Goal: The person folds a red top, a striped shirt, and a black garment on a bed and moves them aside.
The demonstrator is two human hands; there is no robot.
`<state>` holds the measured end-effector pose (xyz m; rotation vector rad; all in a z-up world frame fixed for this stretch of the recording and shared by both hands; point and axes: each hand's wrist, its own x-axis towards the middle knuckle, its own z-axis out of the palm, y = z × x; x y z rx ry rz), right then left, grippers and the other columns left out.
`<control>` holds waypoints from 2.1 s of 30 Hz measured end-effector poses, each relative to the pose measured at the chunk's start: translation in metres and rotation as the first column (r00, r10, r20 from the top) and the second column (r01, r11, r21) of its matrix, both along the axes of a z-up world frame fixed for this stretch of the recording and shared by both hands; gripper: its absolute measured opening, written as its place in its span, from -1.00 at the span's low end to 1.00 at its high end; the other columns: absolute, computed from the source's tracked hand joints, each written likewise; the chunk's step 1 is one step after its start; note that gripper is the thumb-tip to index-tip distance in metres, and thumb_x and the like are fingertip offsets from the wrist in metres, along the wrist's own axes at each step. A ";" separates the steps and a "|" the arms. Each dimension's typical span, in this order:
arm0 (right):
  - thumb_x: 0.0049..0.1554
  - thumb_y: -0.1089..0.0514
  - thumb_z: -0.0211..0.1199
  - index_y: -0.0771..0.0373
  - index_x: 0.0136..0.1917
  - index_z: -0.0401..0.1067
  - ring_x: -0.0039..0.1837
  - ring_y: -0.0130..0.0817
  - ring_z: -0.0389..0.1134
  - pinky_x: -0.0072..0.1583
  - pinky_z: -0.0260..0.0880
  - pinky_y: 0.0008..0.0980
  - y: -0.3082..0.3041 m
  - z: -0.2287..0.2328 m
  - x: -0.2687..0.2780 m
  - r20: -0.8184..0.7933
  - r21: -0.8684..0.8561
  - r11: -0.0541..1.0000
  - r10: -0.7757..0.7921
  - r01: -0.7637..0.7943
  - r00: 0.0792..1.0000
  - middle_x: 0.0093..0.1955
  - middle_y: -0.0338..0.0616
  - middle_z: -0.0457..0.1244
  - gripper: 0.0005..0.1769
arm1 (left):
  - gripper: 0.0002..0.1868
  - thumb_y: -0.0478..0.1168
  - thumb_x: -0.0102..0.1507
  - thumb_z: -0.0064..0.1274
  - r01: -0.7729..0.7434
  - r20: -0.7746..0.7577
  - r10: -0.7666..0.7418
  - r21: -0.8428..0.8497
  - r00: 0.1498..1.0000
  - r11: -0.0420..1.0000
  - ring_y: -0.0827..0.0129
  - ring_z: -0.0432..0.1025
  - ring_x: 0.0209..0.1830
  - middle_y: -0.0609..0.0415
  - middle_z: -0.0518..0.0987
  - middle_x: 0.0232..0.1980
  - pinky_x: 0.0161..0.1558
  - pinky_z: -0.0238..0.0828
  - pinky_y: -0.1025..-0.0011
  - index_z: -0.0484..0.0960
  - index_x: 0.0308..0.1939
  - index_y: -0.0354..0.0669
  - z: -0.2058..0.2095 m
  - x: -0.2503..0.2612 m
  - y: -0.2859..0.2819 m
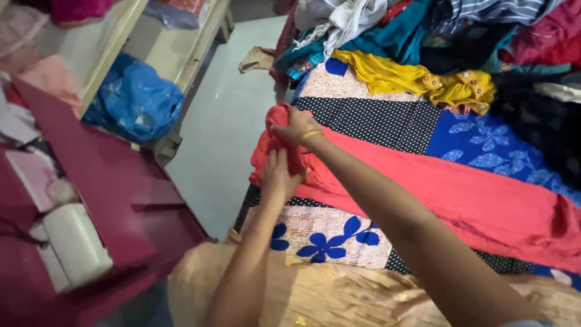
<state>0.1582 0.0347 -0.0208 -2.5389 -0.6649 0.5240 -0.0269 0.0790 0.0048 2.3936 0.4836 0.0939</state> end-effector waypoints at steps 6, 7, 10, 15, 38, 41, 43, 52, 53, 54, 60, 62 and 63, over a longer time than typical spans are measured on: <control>0.10 -0.05 0.30 0.30 0.15 0.46 0.14 0.07 0.44 0.14 0.46 -0.06 0.052 0.001 -0.010 0.058 -0.077 0.997 0.003 0.001 0.998 0.08 0.18 0.39 -0.54 | 0.08 0.29 0.23 0.14 0.069 -0.179 -0.085 -0.092 0.980 0.993 -0.13 0.41 0.18 -0.28 0.45 0.28 0.19 0.38 -0.08 0.07 0.61 -0.24 0.007 0.005 -0.001; 0.09 -0.01 0.33 0.36 0.16 0.41 0.10 0.10 0.42 0.11 0.45 -0.06 0.050 0.009 -0.019 0.061 0.097 0.995 0.025 -0.031 0.998 0.03 0.22 0.37 -0.52 | -0.03 0.21 0.14 0.18 0.013 -0.053 -0.008 0.077 0.999 0.997 -0.10 0.42 0.19 -0.26 0.47 0.26 0.13 0.38 -0.09 0.18 0.47 -0.21 0.004 0.006 -0.005; 0.12 0.02 0.36 0.35 0.08 0.40 0.00 -0.15 0.44 0.06 0.45 -0.19 0.041 0.035 -0.056 -0.095 0.494 0.867 -0.020 0.064 0.995 -0.08 0.04 0.38 -0.59 | -0.29 0.04 0.05 0.20 -0.211 0.188 0.155 0.327 0.970 0.921 -0.04 0.44 0.20 -0.21 0.52 0.20 0.04 0.40 -0.07 0.41 0.21 -0.19 -0.010 0.015 -0.012; 0.12 0.13 0.39 0.29 0.06 0.49 -0.03 -0.43 0.40 0.04 0.44 -0.35 0.003 0.056 -0.114 -0.374 0.734 0.613 0.005 0.292 0.928 -0.08 -0.20 0.40 -0.71 | -0.57 -0.08 0.43 -0.01 -0.454 -0.091 0.459 0.068 0.884 0.888 -0.02 0.50 0.16 -0.13 0.58 0.10 0.14 0.44 0.08 0.44 0.28 -0.26 -0.040 0.025 -0.022; 0.24 0.01 0.30 0.27 0.16 0.34 -0.09 -0.27 0.25 -0.06 0.25 -0.19 -0.279 -0.025 -0.094 -0.486 0.576 0.386 -0.547 0.721 0.682 0.00 -0.03 0.29 -0.64 | 0.16 -0.23 -0.07 0.27 0.308 -0.091 -0.295 0.207 0.951 0.929 -0.20 -0.24 0.66 -0.12 -0.23 0.69 0.43 -0.37 -0.47 0.05 0.59 0.09 0.026 -0.003 -0.023; 0.09 -0.04 0.51 0.42 0.26 0.30 0.08 -0.05 0.38 0.10 0.45 -0.05 -0.228 -0.009 -0.065 0.195 0.523 0.832 -0.327 0.184 0.925 0.10 0.08 0.31 -0.31 | 0.19 -0.22 -0.07 0.28 0.303 -0.102 -0.288 0.215 0.952 0.928 -0.19 -0.24 0.67 -0.10 -0.26 0.70 0.43 -0.38 -0.47 0.00 0.61 0.06 0.022 -0.004 -0.022; -0.03 0.01 0.53 0.38 0.23 0.35 0.01 -0.07 0.41 0.07 0.46 -0.05 -0.205 -0.007 -0.050 0.315 0.306 0.951 -0.145 0.044 0.938 0.04 0.12 0.34 -0.31 | 0.21 -0.21 -0.06 0.28 0.304 -0.118 -0.284 0.208 0.951 0.930 -0.18 -0.25 0.67 -0.08 -0.27 0.70 0.43 -0.37 -0.46 -0.04 0.61 0.04 0.018 -0.004 -0.021; 0.21 0.25 0.24 0.06 -0.05 0.28 -0.19 -0.49 0.29 -0.20 0.42 -0.42 -0.364 -0.032 -0.039 -0.597 0.734 -0.128 -0.589 0.666 0.545 -0.15 -0.29 0.24 -0.84 | 0.28 -0.14 -0.06 0.33 0.312 -0.201 -0.270 0.224 0.942 0.923 -0.14 -0.27 0.68 -0.10 -0.31 0.70 0.46 -0.27 -0.41 -0.13 0.62 0.00 0.010 0.002 -0.020; 0.17 0.28 0.25 0.05 -0.06 0.25 -0.21 -0.49 0.30 -0.21 0.46 -0.39 -0.398 -0.037 -0.045 -0.626 0.679 -0.155 -0.633 0.718 0.455 -0.16 -0.29 0.25 -0.78 | 0.30 -0.10 -0.07 0.35 0.313 -0.239 -0.262 0.210 0.935 0.926 -0.14 -0.29 0.68 -0.09 -0.32 0.70 0.46 -0.28 -0.40 -0.15 0.61 0.00 0.012 0.003 -0.021; 0.19 0.30 0.25 0.09 -0.04 0.21 -0.21 -0.44 0.32 -0.20 0.47 -0.36 -0.425 -0.047 -0.055 -0.640 0.651 -0.143 -0.631 0.745 0.438 -0.17 -0.22 0.26 -0.76 | 0.31 -0.07 -0.08 0.38 0.316 -0.279 -0.255 0.198 0.926 0.928 -0.13 -0.30 0.68 -0.08 -0.33 0.69 0.47 -0.29 -0.39 -0.16 0.61 0.01 0.014 0.002 -0.022; 0.17 0.23 0.20 0.23 0.06 0.29 -0.21 -0.29 0.41 -0.26 0.43 -0.30 -0.518 -0.051 -0.089 -0.634 0.367 0.098 -0.701 0.925 0.326 -0.14 -0.07 0.34 -0.81 | 0.39 0.18 -0.07 0.40 0.360 -0.387 -0.278 0.156 0.879 0.920 -0.01 -0.41 0.71 -0.02 -0.43 0.69 0.47 -0.39 -0.42 -0.23 0.61 0.05 0.025 0.003 -0.016; 0.16 0.17 0.23 0.18 0.07 0.32 -0.20 -0.34 0.41 -0.25 0.45 -0.30 -0.527 -0.029 -0.086 -0.569 0.367 0.169 -0.737 0.915 0.365 -0.14 -0.14 0.32 -0.78 | 0.37 0.20 -0.05 0.38 0.382 -0.402 -0.308 0.116 0.862 0.917 -0.03 -0.47 0.69 -0.07 -0.52 0.67 0.44 -0.44 -0.44 -0.24 0.61 0.11 0.028 0.002 -0.007; 0.16 0.11 0.25 0.18 0.08 0.35 -0.20 -0.38 0.41 -0.23 0.47 -0.32 -0.526 -0.019 -0.083 -0.563 0.359 0.227 -0.721 0.905 0.404 -0.14 -0.18 0.33 -0.75 | 0.35 0.21 -0.04 0.37 0.390 -0.407 -0.322 0.094 0.854 0.916 -0.04 -0.50 0.68 -0.09 -0.56 0.67 0.42 -0.46 -0.45 -0.24 0.61 0.14 0.029 0.001 -0.003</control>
